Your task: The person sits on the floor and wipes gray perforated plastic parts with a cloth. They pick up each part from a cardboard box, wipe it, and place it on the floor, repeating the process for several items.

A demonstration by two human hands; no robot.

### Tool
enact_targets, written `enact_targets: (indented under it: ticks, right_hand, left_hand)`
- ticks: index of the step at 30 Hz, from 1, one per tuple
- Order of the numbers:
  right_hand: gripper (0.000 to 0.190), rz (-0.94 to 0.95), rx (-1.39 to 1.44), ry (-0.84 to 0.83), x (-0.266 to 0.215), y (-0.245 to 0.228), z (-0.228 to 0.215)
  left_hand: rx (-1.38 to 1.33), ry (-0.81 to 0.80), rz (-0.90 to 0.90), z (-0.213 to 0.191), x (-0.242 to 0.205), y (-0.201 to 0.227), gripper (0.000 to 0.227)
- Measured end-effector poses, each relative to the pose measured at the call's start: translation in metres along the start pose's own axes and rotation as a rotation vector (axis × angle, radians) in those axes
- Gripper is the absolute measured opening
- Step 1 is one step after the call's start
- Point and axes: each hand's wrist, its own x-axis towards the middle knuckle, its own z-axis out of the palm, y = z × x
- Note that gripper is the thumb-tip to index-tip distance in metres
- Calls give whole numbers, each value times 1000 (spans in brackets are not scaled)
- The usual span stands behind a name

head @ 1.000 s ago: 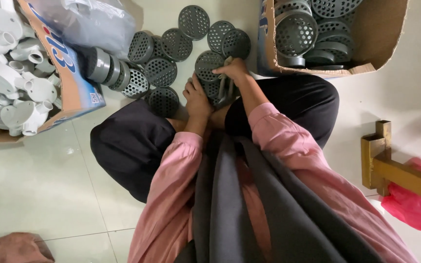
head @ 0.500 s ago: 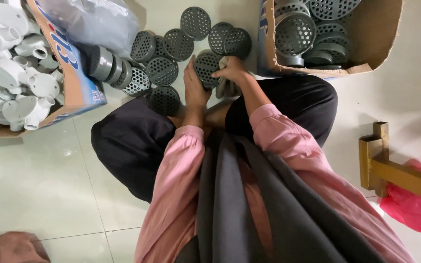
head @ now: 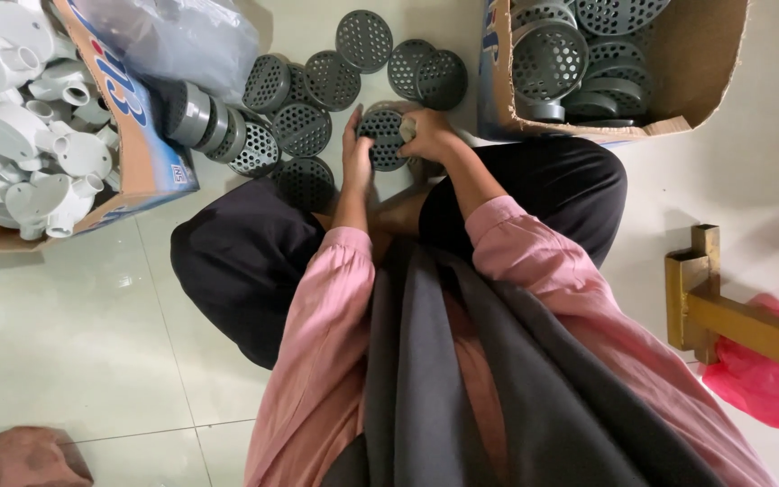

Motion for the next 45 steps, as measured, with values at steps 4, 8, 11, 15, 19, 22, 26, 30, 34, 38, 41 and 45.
enact_targets:
  ticks: [4, 8, 11, 15, 19, 22, 26, 30, 34, 38, 41, 45]
  right_hand:
    - [71, 94, 93, -1, -25, -55, -26]
    - [106, 424, 245, -28, -42, -70, -36]
    - [86, 434, 244, -37, -34, -62, -28]
    - [96, 456, 263, -40, -31, -59, -20]
    - [75, 469, 223, 13, -32, -70, -19]
    - [92, 466, 245, -17, -42, -97, -30]
    - [101, 480, 266, -28, -44, -103, -35]
    - [113, 477, 269, -17, -37, -94, -34]
    - [90, 382, 339, -16, -30, -81, -13]
    - [102, 491, 375, -62, -39, -109, -16]
    - [108, 472, 374, -68, -50, -133, -28]
    - [75, 298, 447, -54, -38, -91, -12]
  left_hand:
    - [203, 74, 23, -12, 12, -23, 57]
    - [374, 139, -56, -9, 6, -26, 64]
    - [396, 128, -116, -3, 7, -19, 69]
    - [358, 166, -143, -8, 10, -18, 72]
    - [389, 214, -134, -6, 6, -12, 78]
    - [392, 270, -183, -2, 2, -2, 79]
    - [516, 335, -126, -6, 4, -7, 83]
    - [515, 365, -112, 4, -1, 0, 77]
    - [542, 349, -128, 3, 3, 1, 71]
    - [552, 360, -90, -2, 10, -6, 70]
    - [514, 354, -102, 1, 3, 9, 69]
    - [439, 330, -134, 3, -8, 32, 68]
